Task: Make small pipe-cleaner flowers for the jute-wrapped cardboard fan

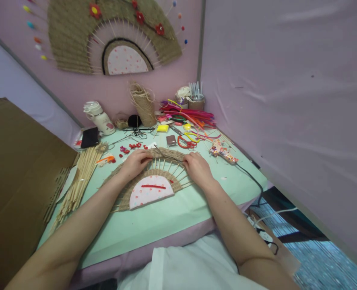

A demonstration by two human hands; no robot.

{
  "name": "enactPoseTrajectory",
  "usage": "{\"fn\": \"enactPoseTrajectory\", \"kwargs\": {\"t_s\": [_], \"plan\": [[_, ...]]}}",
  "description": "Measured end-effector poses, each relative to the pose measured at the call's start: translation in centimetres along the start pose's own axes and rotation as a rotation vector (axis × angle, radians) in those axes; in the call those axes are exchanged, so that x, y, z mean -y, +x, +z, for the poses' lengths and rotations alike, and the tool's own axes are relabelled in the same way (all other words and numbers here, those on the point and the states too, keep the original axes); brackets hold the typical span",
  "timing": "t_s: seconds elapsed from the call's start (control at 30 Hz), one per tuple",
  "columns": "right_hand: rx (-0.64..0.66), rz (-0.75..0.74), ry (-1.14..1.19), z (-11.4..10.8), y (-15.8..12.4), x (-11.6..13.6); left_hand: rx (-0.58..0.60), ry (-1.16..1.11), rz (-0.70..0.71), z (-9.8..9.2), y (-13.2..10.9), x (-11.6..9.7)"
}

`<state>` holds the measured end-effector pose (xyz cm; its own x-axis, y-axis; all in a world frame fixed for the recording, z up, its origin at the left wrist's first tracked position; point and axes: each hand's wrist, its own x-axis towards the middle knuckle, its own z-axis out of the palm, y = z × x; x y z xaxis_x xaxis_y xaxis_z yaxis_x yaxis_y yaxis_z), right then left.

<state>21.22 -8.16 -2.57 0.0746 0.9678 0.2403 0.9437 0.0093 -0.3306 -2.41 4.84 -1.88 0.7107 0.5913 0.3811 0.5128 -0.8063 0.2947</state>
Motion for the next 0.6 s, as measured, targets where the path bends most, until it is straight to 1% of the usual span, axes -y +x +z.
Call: {"fn": "enactPoseTrajectory", "kwargs": {"t_s": [0.17,0.37,0.6], "plan": [[0.007,0.008,0.012,0.0,0.0,0.0,0.01,0.012,-0.007,0.0,-0.1,-0.1],[-0.017,-0.007,0.037,0.0,-0.2,-0.1,-0.007,-0.003,-0.014,0.3,-0.1,0.3],[-0.055,-0.034,0.029,-0.1,0.9,0.5,-0.1,0.022,-0.08,0.3,0.1,1.0]]}}
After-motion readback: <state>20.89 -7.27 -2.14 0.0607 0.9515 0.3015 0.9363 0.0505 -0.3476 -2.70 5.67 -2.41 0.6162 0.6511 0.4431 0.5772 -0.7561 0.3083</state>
